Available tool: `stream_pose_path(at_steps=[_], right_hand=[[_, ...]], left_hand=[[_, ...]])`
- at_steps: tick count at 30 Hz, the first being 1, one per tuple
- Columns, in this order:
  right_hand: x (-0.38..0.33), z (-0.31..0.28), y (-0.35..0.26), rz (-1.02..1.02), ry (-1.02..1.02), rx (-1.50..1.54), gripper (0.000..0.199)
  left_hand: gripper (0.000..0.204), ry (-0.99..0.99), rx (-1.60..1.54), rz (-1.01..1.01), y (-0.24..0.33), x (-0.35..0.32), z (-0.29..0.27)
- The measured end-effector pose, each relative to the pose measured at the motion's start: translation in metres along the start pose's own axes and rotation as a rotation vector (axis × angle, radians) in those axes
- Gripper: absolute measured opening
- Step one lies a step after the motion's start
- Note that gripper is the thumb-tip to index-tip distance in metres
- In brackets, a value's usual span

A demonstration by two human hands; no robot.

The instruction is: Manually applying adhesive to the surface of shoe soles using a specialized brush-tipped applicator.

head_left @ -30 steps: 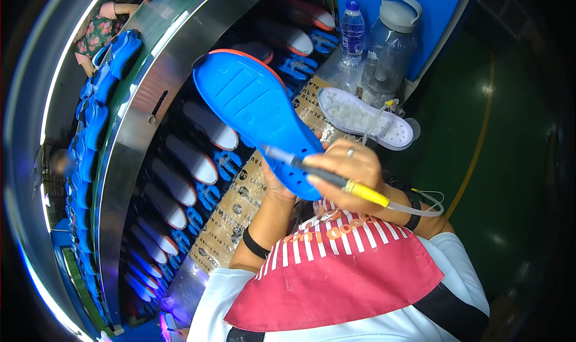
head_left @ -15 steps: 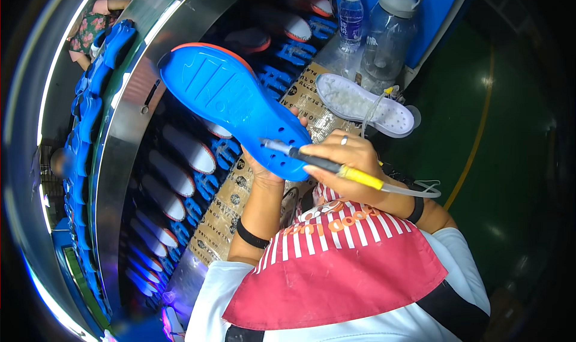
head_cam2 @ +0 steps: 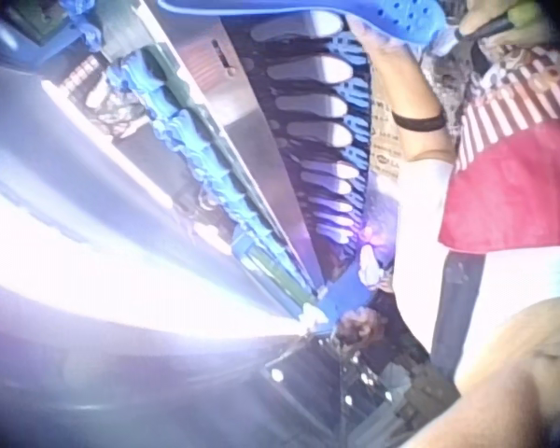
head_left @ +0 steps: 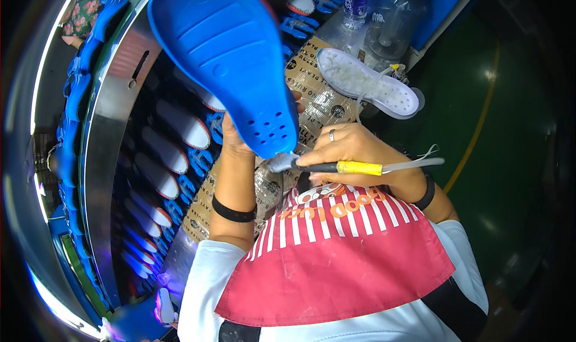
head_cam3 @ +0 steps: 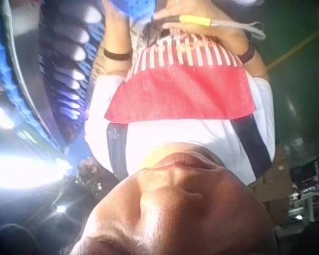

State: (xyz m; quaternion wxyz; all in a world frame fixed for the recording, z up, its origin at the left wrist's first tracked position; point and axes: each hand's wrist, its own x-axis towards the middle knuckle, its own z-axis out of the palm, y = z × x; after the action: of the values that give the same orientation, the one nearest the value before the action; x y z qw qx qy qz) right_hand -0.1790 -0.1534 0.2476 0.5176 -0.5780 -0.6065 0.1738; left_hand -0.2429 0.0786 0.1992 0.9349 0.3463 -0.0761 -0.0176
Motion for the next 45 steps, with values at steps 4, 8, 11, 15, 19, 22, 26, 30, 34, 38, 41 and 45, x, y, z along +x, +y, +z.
stream_pose_path(at_steps=[4, 8, 11, 15, 19, 22, 26, 30, 34, 38, 41, 45], right_hand=[[-0.001, -0.004, -0.002, -0.013, -0.011, 0.077, 0.025], [0.0, 0.003, 0.006, -0.024, 0.016, -0.075, 0.026], [-0.001, -0.01, 0.001, -0.031, -0.226, -0.169, 0.026], [0.002, -0.004, -0.001, -0.134, 0.013, -0.092, 0.027], [0.006, 0.005, 0.005, -0.159, 0.025, -0.19, 0.025], [0.0, -0.002, 0.006, -0.093, -0.133, -0.167, 0.023], [-0.001, -0.005, 0.004, -0.039, -0.143, -0.068, 0.022], [0.001, 0.005, 0.01, -0.074, 0.003, -0.163, 0.024], [-0.006, -0.006, 0.01, -0.036, -0.171, -0.149, 0.023], [-0.009, -0.006, 0.01, 0.018, -0.137, -0.143, 0.023], [-0.015, 0.0, 0.016, 0.027, -0.038, -0.21, 0.023], [-0.024, -0.011, 0.012, 0.122, -0.132, -0.084, 0.026]], left_hand=[[0.083, 0.053, 0.091, -0.176, 0.009, -0.004, -0.011], [0.056, 0.031, 0.136, -0.367, 0.023, 0.008, 0.001], [0.052, -0.031, 0.304, -0.461, 0.034, 0.013, 0.016], [0.049, 0.068, 0.462, -0.663, 0.032, 0.023, 0.025], [0.05, 0.124, 0.581, -0.85, 0.03, 0.036, 0.032], [0.049, -0.064, 0.714, -0.969, 0.033, 0.041, 0.024], [0.048, -0.005, 0.652, -1.059, 0.034, 0.041, 0.03], [0.046, -0.043, 0.755, -1.077, 0.038, 0.044, 0.025], [0.045, -0.029, 0.828, -1.114, 0.045, 0.035, 0.021], [0.046, -0.005, 0.854, -1.147, 0.049, 0.031, 0.026], [0.047, 0.013, 0.854, -1.16, 0.052, 0.032, 0.023], [0.049, -0.018, 0.904, -1.103, 0.055, 0.02, 0.006]])
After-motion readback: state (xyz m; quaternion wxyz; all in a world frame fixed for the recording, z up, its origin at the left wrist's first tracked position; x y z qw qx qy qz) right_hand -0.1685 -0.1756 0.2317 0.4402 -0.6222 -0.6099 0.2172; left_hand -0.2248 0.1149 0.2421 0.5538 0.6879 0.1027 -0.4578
